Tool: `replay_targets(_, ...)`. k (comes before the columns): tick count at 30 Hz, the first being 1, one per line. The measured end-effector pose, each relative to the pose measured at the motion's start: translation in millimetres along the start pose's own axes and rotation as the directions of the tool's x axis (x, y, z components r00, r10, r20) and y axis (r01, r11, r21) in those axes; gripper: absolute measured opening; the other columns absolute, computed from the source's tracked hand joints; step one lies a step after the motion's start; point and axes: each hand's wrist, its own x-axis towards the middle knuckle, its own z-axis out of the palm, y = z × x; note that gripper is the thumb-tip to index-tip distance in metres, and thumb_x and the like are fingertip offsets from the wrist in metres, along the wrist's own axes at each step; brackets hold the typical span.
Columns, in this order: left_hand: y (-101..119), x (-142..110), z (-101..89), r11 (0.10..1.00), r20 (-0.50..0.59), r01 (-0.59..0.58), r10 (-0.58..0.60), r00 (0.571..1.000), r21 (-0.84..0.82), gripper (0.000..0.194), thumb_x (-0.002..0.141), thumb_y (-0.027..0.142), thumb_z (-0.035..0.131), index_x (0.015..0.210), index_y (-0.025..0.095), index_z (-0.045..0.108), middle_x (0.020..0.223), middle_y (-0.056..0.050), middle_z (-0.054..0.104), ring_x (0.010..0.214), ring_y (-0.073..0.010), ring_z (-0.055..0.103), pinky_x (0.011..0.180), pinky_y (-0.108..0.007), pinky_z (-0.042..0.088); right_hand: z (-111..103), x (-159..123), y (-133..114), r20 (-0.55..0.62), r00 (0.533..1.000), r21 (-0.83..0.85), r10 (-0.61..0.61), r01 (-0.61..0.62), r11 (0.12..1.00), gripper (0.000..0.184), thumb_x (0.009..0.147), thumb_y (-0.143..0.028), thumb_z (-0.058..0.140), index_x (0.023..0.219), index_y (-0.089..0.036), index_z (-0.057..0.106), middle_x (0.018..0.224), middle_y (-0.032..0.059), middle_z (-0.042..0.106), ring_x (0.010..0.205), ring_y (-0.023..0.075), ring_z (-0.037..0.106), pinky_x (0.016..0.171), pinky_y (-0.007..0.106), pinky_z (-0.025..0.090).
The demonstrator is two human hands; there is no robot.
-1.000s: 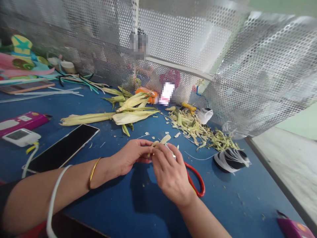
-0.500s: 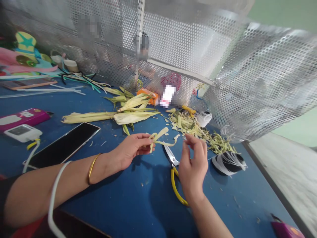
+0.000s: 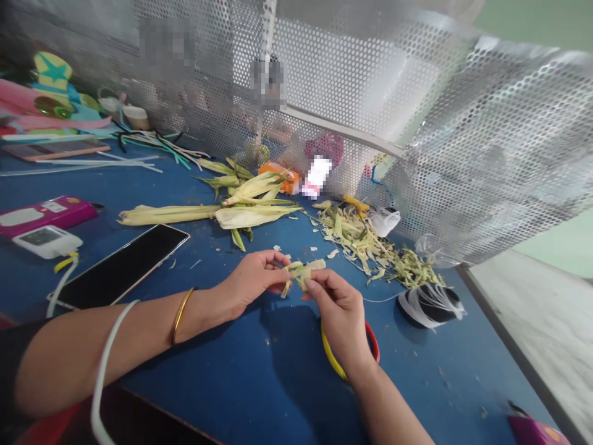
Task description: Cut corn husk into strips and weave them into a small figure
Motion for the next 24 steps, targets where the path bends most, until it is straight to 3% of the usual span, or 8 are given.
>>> replay_targets(11,-15,4,-6.1,0.94,0.122,-0.239,0.214,0.969,0.245,0.012,0.072,0.015,0.071,0.077,0.016,0.06,0.059,0.001,0.062,0.055,-0.0116,0.059,0.054,-0.022,0.047,7,-1,3,0.01,0.99,0.082,0.14,-0.141,0.987,0.013,0.075,-0.031,0.074,0.073,-0.019,0.07,0.068,-0.001,0.062,0.061,0.012,0.052,0.06,0.026,0.044)
replay_targets(15,-14,2,-5.6,0.949,0.118,-0.219,0.196,0.973,0.226,0.011,0.073,0.015,0.069,0.077,0.016,0.06,0.062,0.0,0.063,0.058,-0.0125,0.06,0.058,-0.024,0.05,8,0,6,0.0,0.987,0.143,0.16,-0.159,0.977,0.013,0.075,-0.031,0.074,0.074,-0.019,0.07,0.066,-0.0016,0.06,0.062,0.0116,0.049,0.061,0.025,0.041)
replay_targets(24,-14,0,-4.8,0.928,0.134,-0.255,0.226,0.965,0.273,0.01,0.073,0.017,0.069,0.077,0.017,0.059,0.063,0.001,0.061,0.058,-0.0118,0.058,0.056,-0.023,0.047,11,-1,10,-0.065,0.972,0.073,0.226,-0.221,0.973,0.018,0.073,-0.035,0.073,0.071,-0.018,0.068,0.065,-0.0015,0.059,0.059,0.0116,0.047,0.058,0.026,0.038)
